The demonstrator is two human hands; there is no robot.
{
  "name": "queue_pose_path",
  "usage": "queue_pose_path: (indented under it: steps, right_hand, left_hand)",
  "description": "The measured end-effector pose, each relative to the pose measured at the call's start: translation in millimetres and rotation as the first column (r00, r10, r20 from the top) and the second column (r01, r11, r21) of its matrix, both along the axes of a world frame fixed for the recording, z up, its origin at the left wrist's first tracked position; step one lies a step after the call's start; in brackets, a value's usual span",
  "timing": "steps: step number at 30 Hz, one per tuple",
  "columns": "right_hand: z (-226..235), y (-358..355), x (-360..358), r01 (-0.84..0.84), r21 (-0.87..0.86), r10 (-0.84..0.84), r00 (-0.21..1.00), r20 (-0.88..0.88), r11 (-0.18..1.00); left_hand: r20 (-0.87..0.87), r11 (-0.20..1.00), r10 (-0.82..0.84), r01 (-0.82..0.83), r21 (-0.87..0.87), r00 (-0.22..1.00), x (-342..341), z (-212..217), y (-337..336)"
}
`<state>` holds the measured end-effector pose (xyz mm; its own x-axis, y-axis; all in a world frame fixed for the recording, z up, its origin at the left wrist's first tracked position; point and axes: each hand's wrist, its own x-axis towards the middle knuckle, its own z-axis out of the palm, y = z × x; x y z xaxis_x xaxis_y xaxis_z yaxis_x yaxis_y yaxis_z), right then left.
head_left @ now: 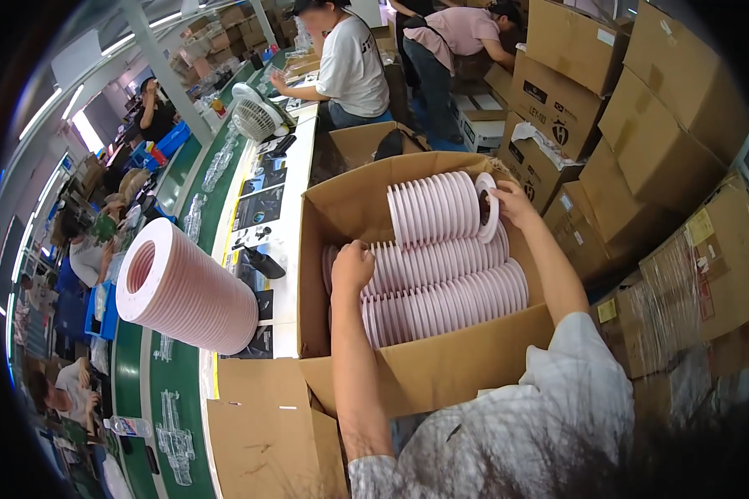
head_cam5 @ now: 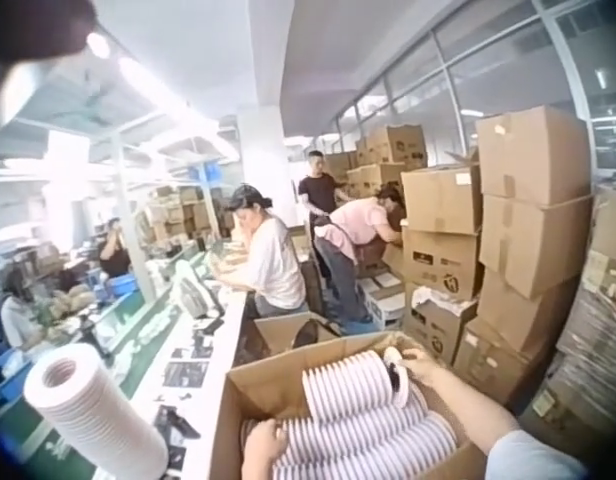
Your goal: Stacking circular white components from a box onto a pile on an assembly line.
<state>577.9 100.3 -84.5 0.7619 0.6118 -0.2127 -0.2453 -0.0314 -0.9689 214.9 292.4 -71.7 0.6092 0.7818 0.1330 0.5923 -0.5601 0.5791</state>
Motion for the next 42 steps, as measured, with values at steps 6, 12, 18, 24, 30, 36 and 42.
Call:
queue_pose_path:
  steps: [6,12,18,24,30,36,42]
  right_hand:
    - [85.6,-13.5,-56.5,0.008,0.139,-0.037,0.978,0.204,0.99]
    - [77.2,32.1,-157.6,-0.041,0.455,0.03,0.999,0.031,0.889]
    - [34.6,60.2,-206.1,-0.24,0.412,0.236,0.97,0.062,0.879]
    - [18.5,54.9,-181.4,-0.141,0.044,0.082,0.772,0.63,0.989]
    - [-4.2,70.7,-177.3,-0.227,0.042,0.201,0.922,0.331,0.973]
    - [29.1,67.1,-197.1,-0.318,-0.243,0.369,0.434,0.822,0.916]
    - [10.0,105.2,-203.5,-0.49,-0.287,0.305,-0.045,0.951,0.823]
  left_hand:
    - [0.277,0.952,-0.276,0.301,-0.05,0.92,20.5,27.5,-23.3]
    - [0.521,0.88,-0.43,0.471,0.059,0.738,43.9,23.3,-49.7]
    - [0.563,0.86,-0.427,0.509,0.012,0.708,41.2,31.2,-48.7]
    - [0.609,0.54,-0.078,0.547,-0.64,0.79,-6.1,32.4,8.1]
    - [0.769,0.41,-0.021,0.707,-0.576,0.639,-19.9,27.0,17.4]
    - [0.14,0.93,-0.309,0.33,-0.16,0.941,-45.5,58.3,11.2]
    - [0.324,0.928,-0.07,0.181,-0.326,0.943,-147.0,62.4,-25.4]
